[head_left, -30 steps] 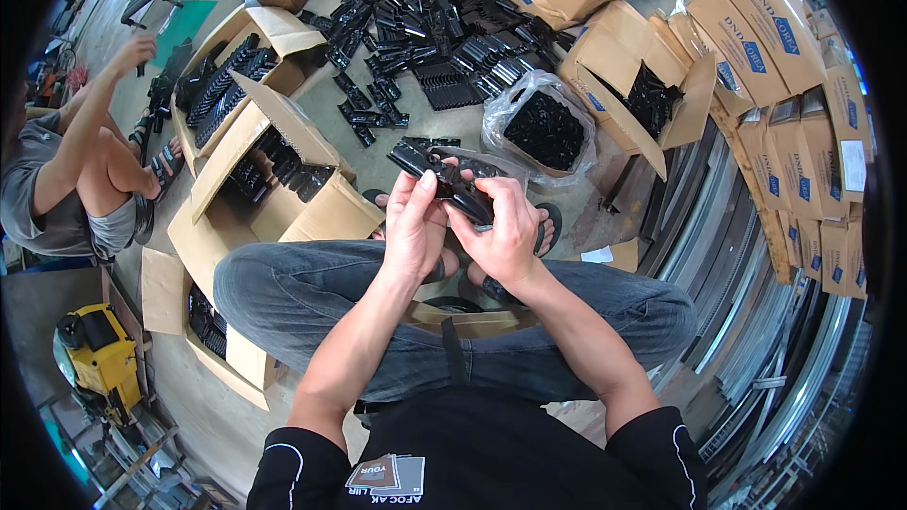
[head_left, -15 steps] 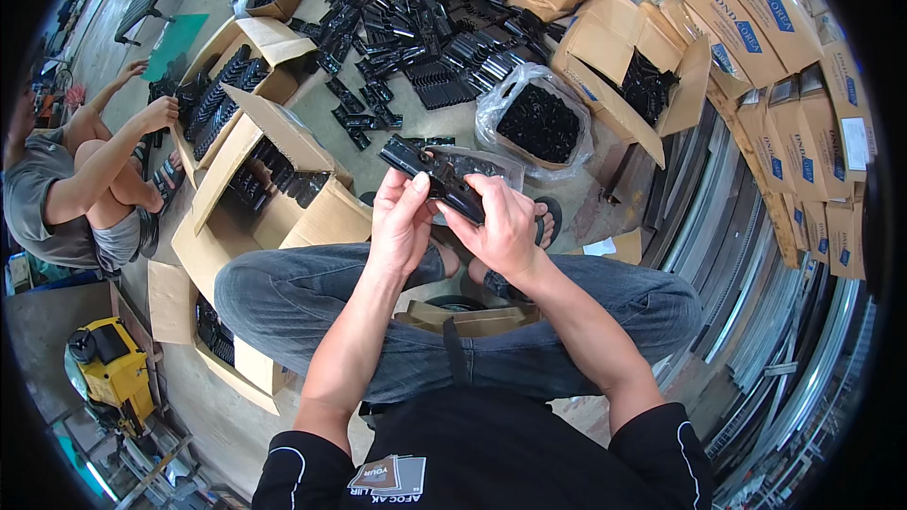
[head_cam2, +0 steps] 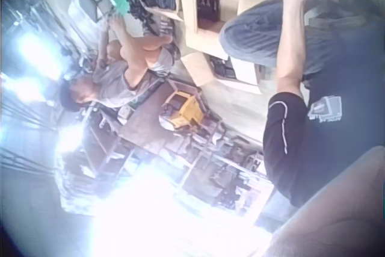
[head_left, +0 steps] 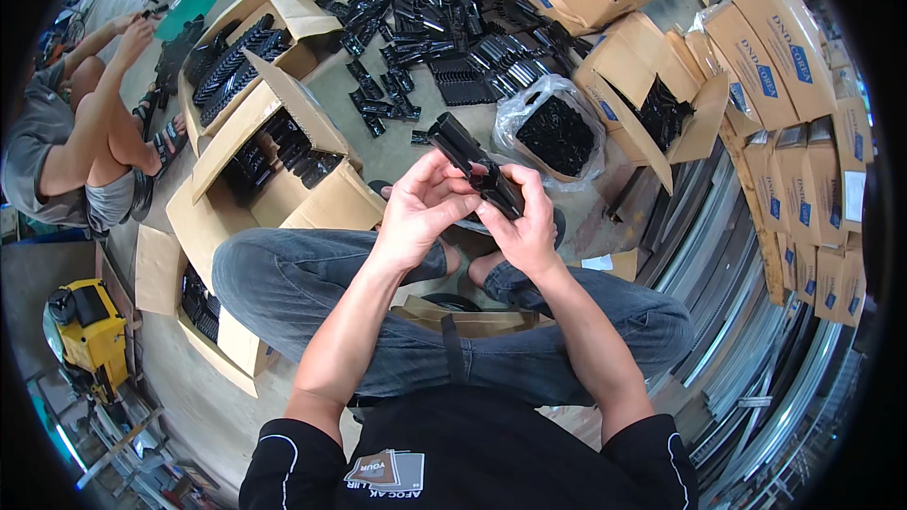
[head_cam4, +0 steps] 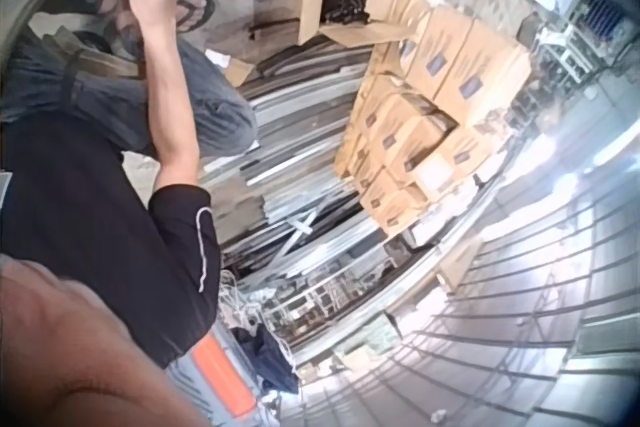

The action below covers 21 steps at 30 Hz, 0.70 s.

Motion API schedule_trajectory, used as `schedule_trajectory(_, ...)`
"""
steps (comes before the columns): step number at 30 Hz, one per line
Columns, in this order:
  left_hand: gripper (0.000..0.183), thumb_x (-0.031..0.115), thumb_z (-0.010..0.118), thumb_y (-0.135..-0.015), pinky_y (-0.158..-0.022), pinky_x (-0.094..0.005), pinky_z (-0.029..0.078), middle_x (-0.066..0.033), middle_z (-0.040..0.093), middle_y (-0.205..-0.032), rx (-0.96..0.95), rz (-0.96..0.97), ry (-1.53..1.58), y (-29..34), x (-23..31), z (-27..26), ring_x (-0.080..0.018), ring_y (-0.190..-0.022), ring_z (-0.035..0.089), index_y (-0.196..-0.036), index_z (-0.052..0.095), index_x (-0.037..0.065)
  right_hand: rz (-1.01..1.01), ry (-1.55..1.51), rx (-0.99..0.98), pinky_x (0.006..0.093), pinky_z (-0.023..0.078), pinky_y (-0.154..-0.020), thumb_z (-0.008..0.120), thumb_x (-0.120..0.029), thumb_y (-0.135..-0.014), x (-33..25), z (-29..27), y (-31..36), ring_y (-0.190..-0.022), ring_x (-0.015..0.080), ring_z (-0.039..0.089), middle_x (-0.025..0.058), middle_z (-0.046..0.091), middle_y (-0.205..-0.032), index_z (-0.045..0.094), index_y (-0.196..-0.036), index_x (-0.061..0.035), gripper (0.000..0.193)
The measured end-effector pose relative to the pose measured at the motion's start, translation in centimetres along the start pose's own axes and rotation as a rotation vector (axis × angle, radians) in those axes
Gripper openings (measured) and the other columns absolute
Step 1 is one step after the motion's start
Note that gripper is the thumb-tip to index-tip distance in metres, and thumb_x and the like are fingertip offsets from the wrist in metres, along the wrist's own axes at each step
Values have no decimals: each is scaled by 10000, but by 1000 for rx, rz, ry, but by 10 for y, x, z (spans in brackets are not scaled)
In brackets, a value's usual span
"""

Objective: The person assembles small black metal components by hand while sitting on the floor among several cardboard boxes containing parts.

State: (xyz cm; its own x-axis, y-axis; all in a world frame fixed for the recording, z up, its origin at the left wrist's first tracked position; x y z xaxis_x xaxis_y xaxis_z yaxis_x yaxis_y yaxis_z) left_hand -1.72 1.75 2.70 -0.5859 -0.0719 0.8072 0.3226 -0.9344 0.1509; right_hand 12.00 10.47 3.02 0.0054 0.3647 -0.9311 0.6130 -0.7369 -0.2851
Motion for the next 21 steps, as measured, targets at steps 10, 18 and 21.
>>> schedule_trajectory(10,611,-137,677,-805,-972,-329,506,-85,638,-1215,1,27,29,4,1,-1,-173,-1119,613,-1376,519,15,-60,24,-93,329,508,-764,701,-88,-872,-14,3,2,-866,212,628,147,609,-1038,465,-1232,16,443)
schedule_trajectory(18,619,-166,663,-797,-967,-346,514,-69,634,-1214,16,44,69,7,7,3,-169,-1100,618,-1369,531,32,270,-385,-198,320,460,-895,645,-107,-886,-14,2,3,-1032,156,570,106,570,-1160,430,-1277,1,459)
schedule_trajectory(21,611,-162,662,-804,-954,-342,522,-65,634,-1204,1,35,56,10,11,5,-166,-1101,616,-1368,531,32,388,-570,-278,301,437,-923,618,-114,-898,-7,-1,3,-1045,150,549,82,546,-1174,408,-1304,-18,467)
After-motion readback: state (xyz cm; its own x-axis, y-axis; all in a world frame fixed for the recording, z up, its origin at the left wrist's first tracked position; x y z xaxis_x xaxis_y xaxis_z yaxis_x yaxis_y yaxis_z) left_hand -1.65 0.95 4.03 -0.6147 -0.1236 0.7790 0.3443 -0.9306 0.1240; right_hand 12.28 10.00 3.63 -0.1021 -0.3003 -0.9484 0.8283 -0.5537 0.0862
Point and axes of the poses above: each hand's wrist, its own y-axis away from the middle knuckle, its own z-axis out of the palm, x = y × z, the point moved 3 cm from there along -y, towards the middle knuckle
